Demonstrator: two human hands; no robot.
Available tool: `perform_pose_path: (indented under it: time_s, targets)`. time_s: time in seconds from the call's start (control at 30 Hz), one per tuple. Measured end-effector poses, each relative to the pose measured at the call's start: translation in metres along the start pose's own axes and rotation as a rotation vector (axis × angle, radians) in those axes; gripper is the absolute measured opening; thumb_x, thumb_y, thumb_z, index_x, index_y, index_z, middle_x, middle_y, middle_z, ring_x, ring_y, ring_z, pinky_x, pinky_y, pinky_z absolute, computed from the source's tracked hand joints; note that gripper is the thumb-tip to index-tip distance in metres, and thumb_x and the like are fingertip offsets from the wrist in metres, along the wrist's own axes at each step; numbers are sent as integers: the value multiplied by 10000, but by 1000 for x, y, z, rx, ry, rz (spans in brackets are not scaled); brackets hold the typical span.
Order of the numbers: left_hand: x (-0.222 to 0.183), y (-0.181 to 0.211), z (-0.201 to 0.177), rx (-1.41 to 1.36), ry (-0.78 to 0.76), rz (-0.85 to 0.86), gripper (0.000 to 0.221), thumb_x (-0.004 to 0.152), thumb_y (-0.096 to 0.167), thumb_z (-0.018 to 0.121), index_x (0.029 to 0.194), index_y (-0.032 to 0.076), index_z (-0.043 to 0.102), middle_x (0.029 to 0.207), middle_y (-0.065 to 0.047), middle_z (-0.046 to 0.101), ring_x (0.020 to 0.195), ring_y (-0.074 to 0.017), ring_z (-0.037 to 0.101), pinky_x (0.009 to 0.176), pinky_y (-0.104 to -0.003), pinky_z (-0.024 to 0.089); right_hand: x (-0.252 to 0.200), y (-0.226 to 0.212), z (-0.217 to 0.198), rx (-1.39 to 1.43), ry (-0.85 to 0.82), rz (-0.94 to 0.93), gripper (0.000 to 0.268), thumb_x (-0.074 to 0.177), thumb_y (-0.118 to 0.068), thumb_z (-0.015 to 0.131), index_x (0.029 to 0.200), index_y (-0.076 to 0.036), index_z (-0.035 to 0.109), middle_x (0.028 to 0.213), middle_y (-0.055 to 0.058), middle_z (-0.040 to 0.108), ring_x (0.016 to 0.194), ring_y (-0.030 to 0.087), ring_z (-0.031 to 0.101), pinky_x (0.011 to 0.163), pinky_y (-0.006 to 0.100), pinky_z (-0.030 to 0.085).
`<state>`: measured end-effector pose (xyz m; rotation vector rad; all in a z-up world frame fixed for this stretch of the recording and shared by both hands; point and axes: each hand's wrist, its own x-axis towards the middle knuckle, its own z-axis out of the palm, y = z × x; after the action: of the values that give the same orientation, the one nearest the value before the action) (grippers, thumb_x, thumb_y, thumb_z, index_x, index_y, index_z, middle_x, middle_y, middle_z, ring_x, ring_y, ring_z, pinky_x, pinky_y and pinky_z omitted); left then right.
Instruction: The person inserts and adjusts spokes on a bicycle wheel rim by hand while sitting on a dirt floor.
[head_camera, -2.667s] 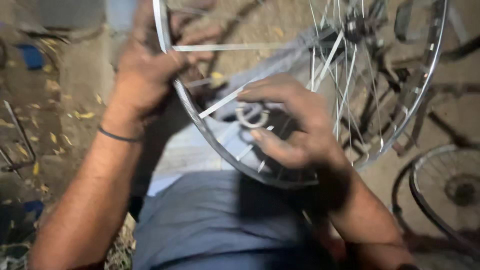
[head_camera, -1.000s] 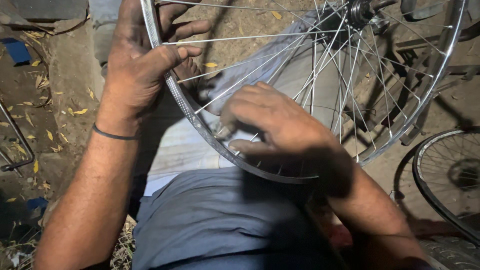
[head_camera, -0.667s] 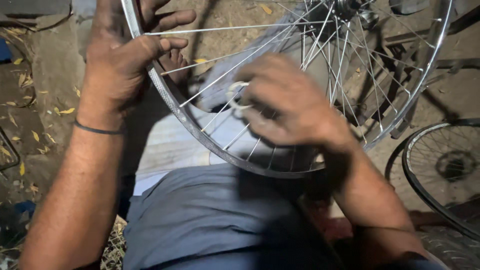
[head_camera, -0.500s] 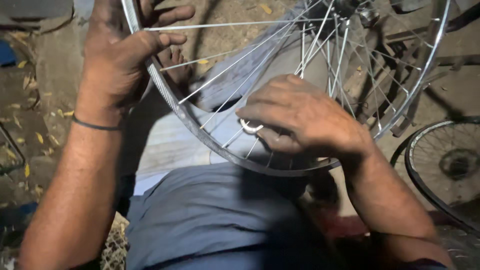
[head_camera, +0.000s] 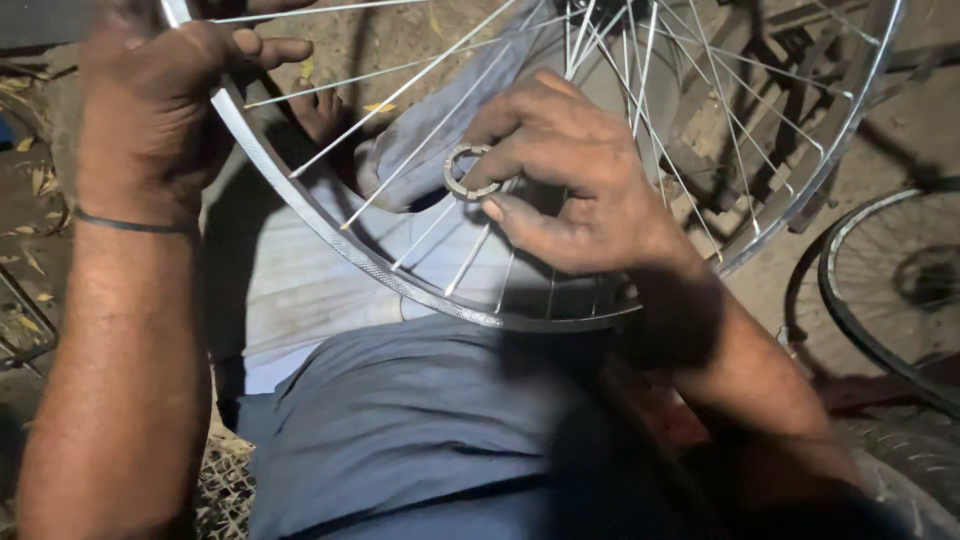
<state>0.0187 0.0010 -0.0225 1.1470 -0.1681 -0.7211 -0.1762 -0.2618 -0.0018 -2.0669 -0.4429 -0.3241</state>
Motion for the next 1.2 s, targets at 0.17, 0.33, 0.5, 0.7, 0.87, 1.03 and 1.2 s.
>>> perform_pose_path:
  time_s: [0.17,0.33,0.5,0.7,0.87,1.03,1.2]
  targets:
    - [7,-9,-13,58,-15,21,355,1001,-130,539,1340,-23,538,1008,-125,651,931,-224,699,1014,-469,585,-6,-3,-9,-20,115,9,198,779,-55,706,960,21,728,1078,207,695,1036,302,668,910,424,528]
    - [13,-11,-28,141,-109,42,62,1119,-63,586,1140,-23,629,993,-107,649,924,-206,673,1032,-476,541,-13,-6,-23,-59,204,25,181,848,-86,711,987,31,712,1068,212,698,998,287,686,820,375,539]
    - [27,-21,-44,132,-195,37,76,1137,14,617,1071,48,628,1007,-50,640,950,-157,645,1081,-489,513,-30,-8,-34,-40,226,110,149,924,-94,706,1010,29,708,1096,196,707,979,238,697,810,320,550]
    - [46,-40,-64,-11,-205,-63,75,1139,66,579,1075,69,618,953,-27,612,934,-151,628,1105,-473,528,-44,-13,-36,-61,284,172,144,1010,-120,706,1039,21,699,1132,187,705,1008,220,691,872,315,554]
    - [47,-49,-82,-19,-114,-142,168,1159,-15,583,1006,52,570,881,-10,524,882,-121,558,1118,-449,514,-54,-18,-41,-124,310,242,165,1038,-130,668,1069,31,685,1159,177,697,1073,217,670,905,324,549]
    - [60,-56,-90,39,-87,-111,87,1121,10,565,1069,65,608,934,-19,576,887,-133,598,1060,-447,553,-60,-8,-36,-170,337,246,158,1022,-150,698,1054,4,706,1169,162,716,1026,217,689,854,313,562]
    - [59,-36,-73,12,-135,-90,146,1083,-119,544,1165,-2,514,1004,-85,537,980,-224,606,1050,-444,516,-69,-15,-24,-215,355,331,144,1009,-125,713,1067,6,697,1150,171,683,1053,230,678,895,325,553]
